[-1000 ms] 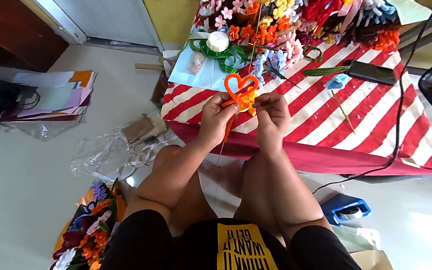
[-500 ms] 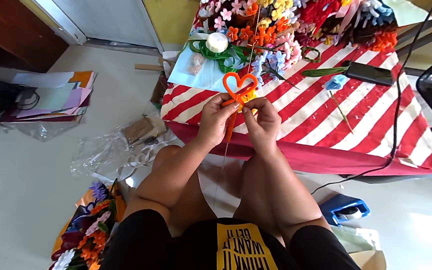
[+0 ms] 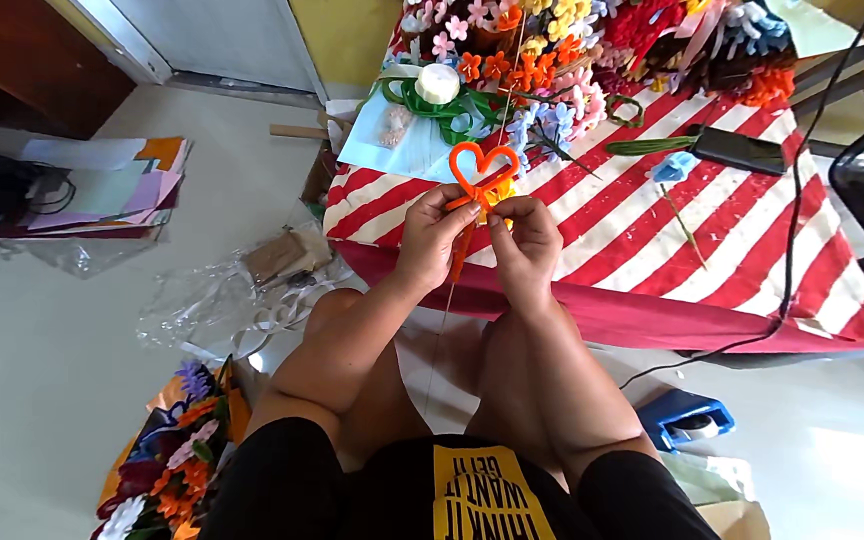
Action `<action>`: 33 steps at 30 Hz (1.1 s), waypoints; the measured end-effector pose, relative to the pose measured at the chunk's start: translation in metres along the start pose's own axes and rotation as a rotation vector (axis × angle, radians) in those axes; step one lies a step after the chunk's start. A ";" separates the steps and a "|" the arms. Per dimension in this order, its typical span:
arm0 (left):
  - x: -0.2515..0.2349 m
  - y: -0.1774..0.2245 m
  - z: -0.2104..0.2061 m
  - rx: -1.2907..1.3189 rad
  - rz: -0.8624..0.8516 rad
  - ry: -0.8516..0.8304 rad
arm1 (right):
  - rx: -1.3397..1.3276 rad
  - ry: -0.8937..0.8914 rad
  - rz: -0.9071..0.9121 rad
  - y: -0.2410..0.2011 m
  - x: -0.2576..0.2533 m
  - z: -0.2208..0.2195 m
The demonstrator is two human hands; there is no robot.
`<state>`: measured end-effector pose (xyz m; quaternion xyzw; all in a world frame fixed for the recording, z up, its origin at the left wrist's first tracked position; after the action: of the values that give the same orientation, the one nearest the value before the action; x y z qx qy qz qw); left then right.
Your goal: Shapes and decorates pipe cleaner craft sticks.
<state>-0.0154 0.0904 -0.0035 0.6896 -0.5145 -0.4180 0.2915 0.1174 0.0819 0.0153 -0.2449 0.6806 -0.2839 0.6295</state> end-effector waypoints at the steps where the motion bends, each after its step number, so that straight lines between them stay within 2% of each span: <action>1: 0.000 0.000 0.000 0.004 -0.003 0.000 | -0.019 0.017 -0.019 0.002 -0.001 0.003; 6: -0.002 0.005 0.004 -0.046 -0.034 0.046 | -0.064 0.028 -0.195 0.012 -0.002 0.006; 12: -0.005 0.011 0.012 -0.110 -0.094 0.096 | -0.134 -0.315 -0.481 0.027 0.016 -0.031; 19: -0.009 0.015 0.011 -0.043 -0.090 -0.045 | -0.127 -0.266 -0.429 0.025 0.011 -0.025; 24: -0.030 0.009 0.048 0.013 0.000 0.244 | -0.158 -0.227 -0.433 0.027 0.003 -0.014; 26: -0.031 0.005 0.051 0.009 0.002 0.286 | -0.162 -0.221 -0.434 0.027 0.002 -0.011; 29: -0.023 -0.002 0.034 -0.112 0.041 0.163 | -0.182 -0.201 -0.437 0.027 -0.001 -0.003; 33: -0.004 -0.021 0.001 -0.217 0.143 -0.158 | -0.195 -0.128 -0.435 0.026 -0.009 0.016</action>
<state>-0.0063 0.1003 -0.0205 0.5805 -0.5353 -0.5026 0.3519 0.1345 0.1057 0.0034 -0.4629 0.5946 -0.3298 0.5687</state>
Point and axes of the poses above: each hand's wrist, its own x-axis away from the middle knuckle, its own z-axis out of the back of the hand, y = z × x, the point moved 9 cm from there along -x, towards the middle knuckle, and after that the axes turned 5 degrees about y, right-handed, at the moved point
